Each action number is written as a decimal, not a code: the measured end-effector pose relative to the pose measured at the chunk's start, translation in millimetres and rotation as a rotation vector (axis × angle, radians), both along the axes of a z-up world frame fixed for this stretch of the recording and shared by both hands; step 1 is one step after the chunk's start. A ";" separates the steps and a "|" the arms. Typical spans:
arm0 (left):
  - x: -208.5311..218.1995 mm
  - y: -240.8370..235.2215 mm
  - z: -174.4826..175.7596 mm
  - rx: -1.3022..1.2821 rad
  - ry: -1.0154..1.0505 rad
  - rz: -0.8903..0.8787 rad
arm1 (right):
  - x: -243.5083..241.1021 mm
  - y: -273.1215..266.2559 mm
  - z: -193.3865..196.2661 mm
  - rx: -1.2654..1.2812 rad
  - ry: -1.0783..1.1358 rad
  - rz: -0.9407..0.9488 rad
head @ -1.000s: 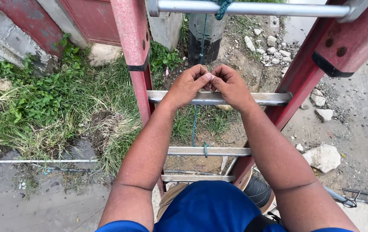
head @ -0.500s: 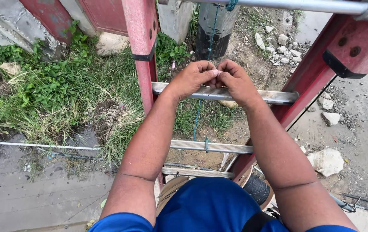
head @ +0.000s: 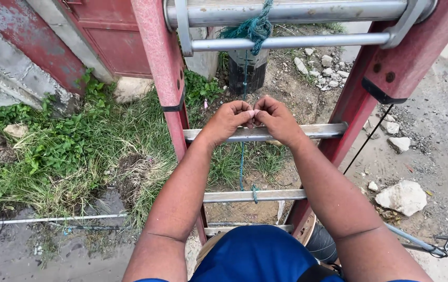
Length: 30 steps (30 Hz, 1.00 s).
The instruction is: The recorder is seen stripping the outer jacket from a fiber optic cable while on a ladder.
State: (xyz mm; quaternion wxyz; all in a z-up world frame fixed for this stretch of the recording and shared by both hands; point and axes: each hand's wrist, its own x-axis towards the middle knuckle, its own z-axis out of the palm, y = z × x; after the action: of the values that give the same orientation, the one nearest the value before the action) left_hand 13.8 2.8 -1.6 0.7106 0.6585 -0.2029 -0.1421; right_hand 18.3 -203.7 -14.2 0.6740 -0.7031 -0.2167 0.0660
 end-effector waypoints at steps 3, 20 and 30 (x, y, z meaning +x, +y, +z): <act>1.6 0.6 -1.4 0.022 -0.002 0.022 | 0.1 1.5 2.6 -0.012 -0.026 -0.008; -6.0 -1.1 -1.8 -0.002 -0.105 0.040 | -2.9 0.0 -4.1 0.045 -0.064 -0.008; -5.2 -3.5 -6.6 0.022 -0.161 0.062 | -2.6 -2.6 -3.2 0.030 -0.097 0.006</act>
State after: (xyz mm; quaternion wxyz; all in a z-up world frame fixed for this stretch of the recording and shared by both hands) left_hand 8.6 -0.7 -8.1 0.6888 0.6815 -0.2375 -0.0687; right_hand 15.8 -206.3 -17.3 0.6731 -0.6945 -0.2524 0.0305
